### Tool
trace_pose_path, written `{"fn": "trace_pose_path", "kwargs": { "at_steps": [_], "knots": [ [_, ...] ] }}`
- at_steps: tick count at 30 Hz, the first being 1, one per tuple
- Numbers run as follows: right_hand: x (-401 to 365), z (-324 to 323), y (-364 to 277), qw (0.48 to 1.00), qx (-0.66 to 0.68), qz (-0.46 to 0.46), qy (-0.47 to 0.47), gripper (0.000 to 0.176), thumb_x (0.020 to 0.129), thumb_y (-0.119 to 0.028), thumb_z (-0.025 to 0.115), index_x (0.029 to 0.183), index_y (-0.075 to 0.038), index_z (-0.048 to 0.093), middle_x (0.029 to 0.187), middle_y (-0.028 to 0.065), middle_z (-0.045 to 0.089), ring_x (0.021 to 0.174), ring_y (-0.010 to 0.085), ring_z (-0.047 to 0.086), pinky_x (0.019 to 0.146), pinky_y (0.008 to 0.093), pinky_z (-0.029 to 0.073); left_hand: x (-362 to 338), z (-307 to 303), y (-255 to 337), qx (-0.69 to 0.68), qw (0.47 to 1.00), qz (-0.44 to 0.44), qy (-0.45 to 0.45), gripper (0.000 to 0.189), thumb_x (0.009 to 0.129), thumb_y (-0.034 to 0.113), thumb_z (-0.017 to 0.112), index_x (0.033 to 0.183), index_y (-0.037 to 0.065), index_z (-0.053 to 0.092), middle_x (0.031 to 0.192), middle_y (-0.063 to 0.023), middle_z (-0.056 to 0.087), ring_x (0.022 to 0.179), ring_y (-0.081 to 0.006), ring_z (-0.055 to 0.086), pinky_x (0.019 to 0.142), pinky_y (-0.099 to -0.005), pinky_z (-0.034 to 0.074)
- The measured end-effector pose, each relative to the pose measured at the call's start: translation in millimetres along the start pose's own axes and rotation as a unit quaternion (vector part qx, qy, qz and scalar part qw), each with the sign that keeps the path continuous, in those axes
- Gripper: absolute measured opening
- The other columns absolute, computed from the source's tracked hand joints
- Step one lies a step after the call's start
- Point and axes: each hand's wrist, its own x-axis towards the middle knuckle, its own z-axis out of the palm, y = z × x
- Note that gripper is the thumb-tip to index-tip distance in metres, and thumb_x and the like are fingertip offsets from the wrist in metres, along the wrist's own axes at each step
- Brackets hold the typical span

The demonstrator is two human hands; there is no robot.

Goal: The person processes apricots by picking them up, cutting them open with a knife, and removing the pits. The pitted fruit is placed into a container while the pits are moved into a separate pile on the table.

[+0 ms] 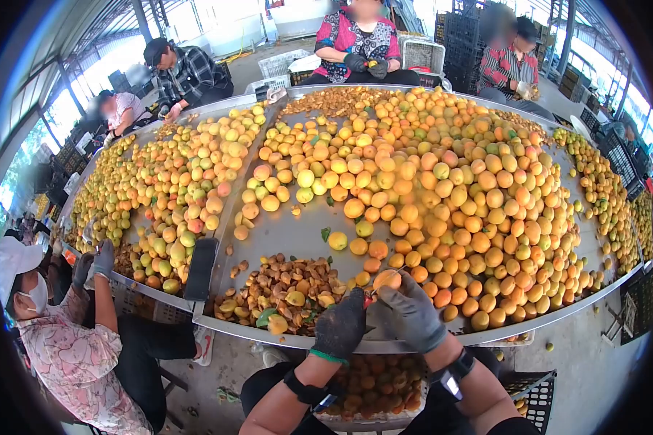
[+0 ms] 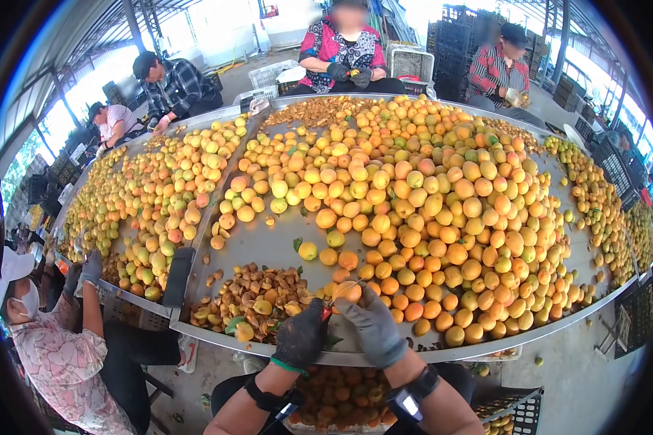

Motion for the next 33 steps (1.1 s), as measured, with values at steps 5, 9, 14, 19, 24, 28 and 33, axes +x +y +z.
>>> {"fn": "trace_pose_path", "kwargs": {
  "at_steps": [5,9,14,19,24,28,33],
  "knots": [
    [-1.3,5.8,-1.1,0.978,0.193,0.071,0.033,0.038,0.096,-0.016,0.058,0.129,-0.001,0.047,0.125,0.0082,0.057,0.107,0.0211,0.060,0.094,0.0313,0.047,-5.2,-8.3,8.4,-0.045,0.998,-0.011,0.040,0.030,0.083,0.016,0.062,0.109,0.003,0.057,0.076,-0.0195,0.064,0.071,-0.0384,0.064,0.061,-0.0467,0.050],
    [1.8,2.7,9.0,0.899,0.395,0.182,-0.050,0.038,0.098,-0.021,0.055,0.129,-0.001,0.047,0.124,0.0075,0.056,0.111,0.0174,0.057,0.095,0.0307,0.047,-5.2,-7.8,7.7,-0.046,0.997,-0.001,0.057,0.032,0.083,0.015,0.062,0.112,0.003,0.057,0.076,-0.0196,0.064,0.070,-0.0384,0.064,0.061,-0.0469,0.050],
    [0.2,-1.2,7.8,0.960,0.229,0.161,-0.023,0.041,0.096,-0.024,0.059,0.131,-0.004,0.049,0.123,0.0032,0.056,0.111,0.0119,0.053,0.095,0.0289,0.046,-5.9,-8.6,-0.9,-0.032,0.996,0.026,0.074,0.032,0.081,0.011,0.061,0.111,0.003,0.058,0.078,-0.0199,0.064,0.071,-0.0377,0.064,0.061,-0.0472,0.050],
    [-1.9,1.9,-3.6,0.886,0.407,0.221,-0.002,0.032,0.096,-0.016,0.057,0.125,-0.003,0.050,0.121,0.0041,0.057,0.113,0.0164,0.056,0.097,0.0323,0.047,-5.1,-9.1,1.1,-0.002,0.997,0.033,0.074,0.033,0.080,0.009,0.060,0.112,0.002,0.058,0.079,-0.0178,0.064,0.072,-0.0363,0.064,0.062,-0.0455,0.051],
    [2.8,-5.1,-6.5,0.933,0.310,0.182,-0.011,0.035,0.095,-0.013,0.058,0.128,-0.002,0.049,0.119,0.0060,0.058,0.111,0.0172,0.057,0.096,0.0331,0.049,-5.6,-13.6,-3.1,0.006,0.993,0.079,0.086,0.034,0.079,0.007,0.058,0.113,0.002,0.059,0.085,-0.0164,0.064,0.072,-0.0349,0.064,0.062,-0.0429,0.052],
    [-1.8,0.7,-8.1,0.934,0.308,0.177,0.012,0.038,0.093,-0.012,0.063,0.127,-0.001,0.050,0.114,0.0046,0.060,0.100,0.0123,0.060,0.085,0.0259,0.053,-7.8,-21.2,2.8,0.057,0.995,0.057,0.063,0.028,0.082,0.007,0.057,0.109,0.004,0.061,0.085,-0.0149,0.064,0.076,-0.0319,0.065,0.063,-0.0417,0.052],
    [-3.5,1.8,-12.3,0.938,0.307,0.158,0.010,0.038,0.094,-0.011,0.060,0.127,0.000,0.049,0.117,0.0064,0.060,0.105,0.0150,0.060,0.091,0.0292,0.051,-8.9,-7.7,-7.0,-0.023,0.998,0.039,0.054,0.035,0.079,0.010,0.061,0.114,0.003,0.060,0.092,-0.0171,0.066,0.079,-0.0348,0.065,0.066,-0.0444,0.052]
  ]
}}
